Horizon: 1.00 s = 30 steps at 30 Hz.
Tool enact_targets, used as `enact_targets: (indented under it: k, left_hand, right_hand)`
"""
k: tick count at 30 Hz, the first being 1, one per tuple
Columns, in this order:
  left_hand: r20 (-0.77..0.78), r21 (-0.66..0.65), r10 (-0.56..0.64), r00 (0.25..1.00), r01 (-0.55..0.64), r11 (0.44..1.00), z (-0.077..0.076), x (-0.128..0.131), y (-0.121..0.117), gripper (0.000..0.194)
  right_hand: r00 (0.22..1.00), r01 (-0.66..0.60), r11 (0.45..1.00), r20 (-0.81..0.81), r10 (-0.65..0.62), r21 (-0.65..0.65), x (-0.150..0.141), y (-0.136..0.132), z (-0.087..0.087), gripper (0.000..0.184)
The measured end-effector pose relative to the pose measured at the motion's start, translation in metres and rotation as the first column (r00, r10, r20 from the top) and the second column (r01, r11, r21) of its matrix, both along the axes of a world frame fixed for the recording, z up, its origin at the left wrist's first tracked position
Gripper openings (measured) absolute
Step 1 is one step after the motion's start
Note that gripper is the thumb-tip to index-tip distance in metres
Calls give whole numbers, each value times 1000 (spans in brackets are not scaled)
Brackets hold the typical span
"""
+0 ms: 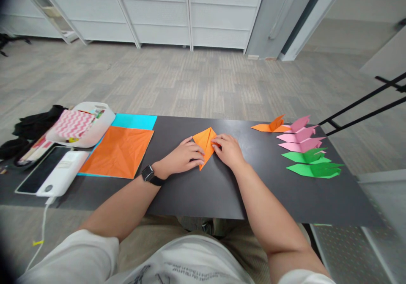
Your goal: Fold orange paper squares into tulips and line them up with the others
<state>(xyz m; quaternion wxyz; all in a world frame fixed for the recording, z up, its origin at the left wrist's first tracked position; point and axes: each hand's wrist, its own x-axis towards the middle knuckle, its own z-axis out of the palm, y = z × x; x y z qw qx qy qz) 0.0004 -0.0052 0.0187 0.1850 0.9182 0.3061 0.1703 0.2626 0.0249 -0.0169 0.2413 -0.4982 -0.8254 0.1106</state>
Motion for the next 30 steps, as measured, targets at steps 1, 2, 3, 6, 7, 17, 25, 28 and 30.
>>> enact_targets:
  k: [1,2,3,6,7,17,25,28,30]
  left_hand:
    - [21,-4,20,1000,-20,1000,0,0,1,24]
    - [42,-2,63,997,-63,998,-1,0,3,24]
    - [59,6,136,989,-136,991,-2,0,4,23]
    - [58,44,451,891,-454,890,-9,-1,9,36]
    - [39,50,534,844,-536,843,-12,-2,10,43]
    - [81,-55,598,797,-596,801,-17,-3,15,31]
    - [325,-269,574,752,-508,818,-22,1,16,64]
    - [484,-298,555,676,-469,832,-26,2,18,62]
    - [580,-281,545,606,-479,832,-26,1,20,58]
  right_hand:
    - [1000,5,1000,6,-5,0,0,0,0,23]
    - [1000,10,1000,14,-10,1,-1,0,0,23]
    - [1000,13,1000,24,-13,2,-2,-1,1,24]
    - [998,9,1000,55,-9,-2,-6,-4,2,24]
    - [998,3,1000,63,-3,-3,-8,-5,3,25]
    - [997,-27,1000,78,27,-3,-11,-8,2,28]
    - [998,-43,999,38,43,-6,-17,-11,4,25]
    - [996,-27,999,-89,28,20,-19,-13,8,30]
    - [979,26,998,-202,-15,53,-20,-12,10,37]
